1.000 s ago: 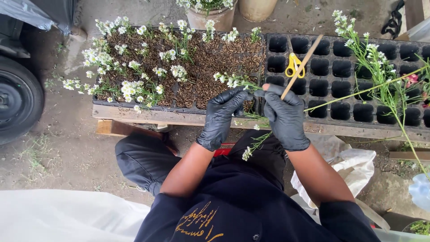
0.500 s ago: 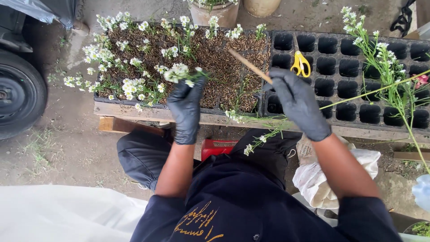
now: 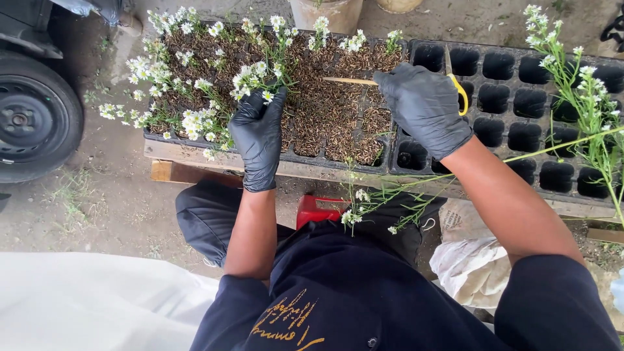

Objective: The person uses a wooden stick to make holes in the soil of a seedling tray and plants small white flowers into them. They also use yellow scissors to trim the stems of the flowers before planting.

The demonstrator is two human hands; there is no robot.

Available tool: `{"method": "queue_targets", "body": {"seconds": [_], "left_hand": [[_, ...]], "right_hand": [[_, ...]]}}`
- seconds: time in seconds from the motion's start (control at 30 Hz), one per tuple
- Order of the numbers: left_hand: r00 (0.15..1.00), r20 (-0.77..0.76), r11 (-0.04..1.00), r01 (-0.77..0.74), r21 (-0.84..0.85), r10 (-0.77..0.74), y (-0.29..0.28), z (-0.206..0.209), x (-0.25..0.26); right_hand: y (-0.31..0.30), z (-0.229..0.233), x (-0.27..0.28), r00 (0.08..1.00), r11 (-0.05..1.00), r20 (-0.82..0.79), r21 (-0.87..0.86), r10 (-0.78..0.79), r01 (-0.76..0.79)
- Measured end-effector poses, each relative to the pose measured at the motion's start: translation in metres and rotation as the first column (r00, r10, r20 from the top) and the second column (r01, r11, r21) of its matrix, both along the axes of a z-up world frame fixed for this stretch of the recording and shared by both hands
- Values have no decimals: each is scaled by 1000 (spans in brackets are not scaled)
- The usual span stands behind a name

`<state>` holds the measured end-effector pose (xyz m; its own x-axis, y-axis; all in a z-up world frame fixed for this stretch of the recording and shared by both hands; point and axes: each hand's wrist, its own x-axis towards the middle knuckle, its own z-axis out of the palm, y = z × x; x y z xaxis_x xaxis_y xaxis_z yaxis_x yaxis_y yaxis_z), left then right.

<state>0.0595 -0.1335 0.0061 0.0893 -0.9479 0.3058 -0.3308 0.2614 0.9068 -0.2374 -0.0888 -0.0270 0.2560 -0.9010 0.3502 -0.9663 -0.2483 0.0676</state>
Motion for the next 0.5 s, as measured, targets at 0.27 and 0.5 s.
{"method": "queue_targets", "body": {"seconds": [0.27, 0.5], "left_hand": [[999, -36, 999, -29, 14, 29, -11, -6, -7], [998, -55, 1000, -9, 28, 11, -18, -13, -19]], "right_hand": [[-15, 15, 33, 963, 992, -266, -130, -35, 0], [-24, 13, 39, 990, 992, -142, -127, 0, -18]]}}
